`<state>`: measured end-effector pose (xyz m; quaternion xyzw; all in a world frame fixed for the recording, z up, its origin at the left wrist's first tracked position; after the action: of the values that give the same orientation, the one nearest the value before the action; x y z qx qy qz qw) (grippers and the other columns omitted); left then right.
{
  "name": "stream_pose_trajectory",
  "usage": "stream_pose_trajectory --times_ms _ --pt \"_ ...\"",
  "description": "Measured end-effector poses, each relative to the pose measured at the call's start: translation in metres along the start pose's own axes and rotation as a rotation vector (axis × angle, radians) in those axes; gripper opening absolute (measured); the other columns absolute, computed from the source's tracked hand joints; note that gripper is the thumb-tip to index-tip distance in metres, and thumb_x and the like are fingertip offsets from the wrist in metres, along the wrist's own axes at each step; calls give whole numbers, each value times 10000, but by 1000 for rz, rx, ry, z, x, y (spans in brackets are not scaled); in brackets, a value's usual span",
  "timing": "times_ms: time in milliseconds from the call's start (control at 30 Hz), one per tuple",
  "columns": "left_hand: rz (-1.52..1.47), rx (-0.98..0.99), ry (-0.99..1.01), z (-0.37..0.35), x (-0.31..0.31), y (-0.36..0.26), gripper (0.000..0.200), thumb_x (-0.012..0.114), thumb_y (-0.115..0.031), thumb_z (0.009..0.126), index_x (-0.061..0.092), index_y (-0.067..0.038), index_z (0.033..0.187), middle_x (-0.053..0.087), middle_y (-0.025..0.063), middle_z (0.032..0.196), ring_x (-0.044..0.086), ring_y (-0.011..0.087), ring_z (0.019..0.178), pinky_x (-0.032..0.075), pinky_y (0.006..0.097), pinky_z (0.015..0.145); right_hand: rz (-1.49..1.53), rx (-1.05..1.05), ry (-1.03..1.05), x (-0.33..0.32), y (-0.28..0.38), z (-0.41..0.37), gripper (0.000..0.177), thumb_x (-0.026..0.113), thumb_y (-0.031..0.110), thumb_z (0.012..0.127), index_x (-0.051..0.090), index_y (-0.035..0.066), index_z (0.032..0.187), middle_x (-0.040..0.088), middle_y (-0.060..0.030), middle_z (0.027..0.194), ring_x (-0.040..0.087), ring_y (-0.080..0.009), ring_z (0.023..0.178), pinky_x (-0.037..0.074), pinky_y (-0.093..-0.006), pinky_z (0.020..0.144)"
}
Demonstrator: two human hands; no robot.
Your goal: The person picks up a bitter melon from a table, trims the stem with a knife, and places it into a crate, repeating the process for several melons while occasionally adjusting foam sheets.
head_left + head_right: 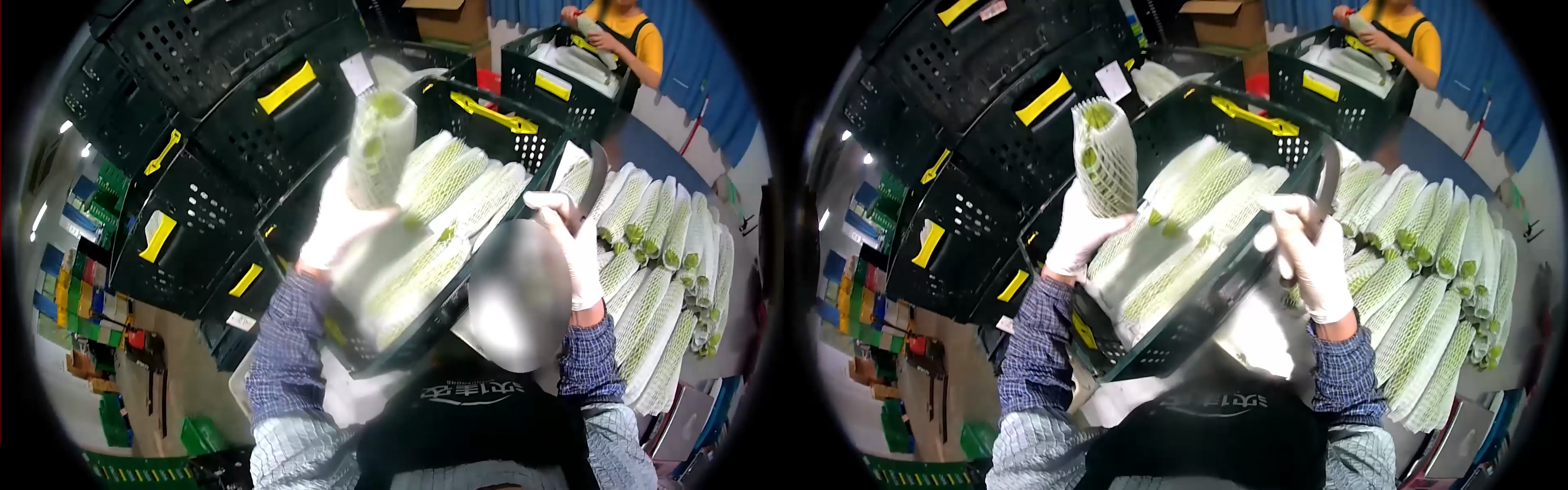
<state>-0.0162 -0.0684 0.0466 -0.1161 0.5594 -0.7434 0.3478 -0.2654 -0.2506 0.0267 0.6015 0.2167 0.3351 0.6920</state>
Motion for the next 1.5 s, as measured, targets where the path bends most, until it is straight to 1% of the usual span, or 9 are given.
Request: stream_pose_trajectory --times_ms 133,267,433,667,700,800,1200,1367,1500 --pt "137 83 56 -5 22 16 810 876 -128 605 501 -37 1318 600 57 1240 571 153 1138 448 313 1012 49 -157 84 30 41 6 303 610 113 951 608 17 1239 672 5 775 431 12 486 298 -149 438" --pt "123 68 94 -15 28 15 755 860 -114 600 528 -46 1275 597 44 1181 568 146 1095 446 304 990 -10 -374 118 59 55 6 460 687 -12 862 589 32 1310 673 19 881 564 1 781 447 -161 693" --pt "266 101 77 -21 25 10 731 852 -103 601 535 -49 1257 598 40 1132 575 149 1053 455 304 969 -302 -644 59 80 62 3 322 716 20 864 643 17 1178 677 38 850 525 13 682 417 -153 616" --pt "-212 -117 267 -27 29 2 855 798 -31 685 396 -9 1439 557 77 1312 542 165 1199 420 325 1052 -407 -710 126 93 46 2 152 707 -15 850 652 10 989 691 -19 840 608 -45 730 487 -201 660" --pt "-257 -165 285 -28 30 -1 860 791 -27 690 385 -13 1448 553 77 1319 537 164 1208 416 326 1057 -460 -701 129 94 40 1 368 690 -37 693 666 70 1044 707 -119 895 723 -225 766 548 -278 672" --pt "-330 -161 312 -28 30 -2 809 794 -36 704 417 -27 1420 575 73 1296 548 161 1189 443 320 1027 -569 -711 139 101 40 -4 296 689 28 711 667 100 998 699 -91 856 706 -270 744 547 -304 645" --pt "-352 -96 288 -28 34 -29 799 886 -54 686 464 -29 1365 608 67 1249 592 135 1126 495 315 983 -712 -698 265 113 31 -9 276 717 -12 736 672 50 1001 692 -102 791 681 -184 649 525 -269 607" --pt "-258 73 262 -25 24 -13 666 835 -76 721 536 7 1310 644 74 1205 607 134 1080 487 307 967 -773 -705 317 117 27 -9 262 719 21 715 671 73 968 679 -104 780 678 -236 645 527 -293 597" --pt "-446 -84 303 -27 15 -13 713 801 -48 721 480 20 1354 603 90 1280 591 167 1146 465 331 1013 -877 -727 429 123 19 -15 189 692 133 764 613 112 935 668 -76 764 677 -270 669 519 -363 572"
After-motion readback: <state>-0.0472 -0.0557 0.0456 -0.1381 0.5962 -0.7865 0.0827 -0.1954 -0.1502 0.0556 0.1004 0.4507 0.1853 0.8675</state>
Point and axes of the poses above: each hand's wrist, its own z-axis towards the middle knuckle, its own x-axis out of the palm, y = z × x, the point moved 4 cm from there along z, towards the middle knuckle
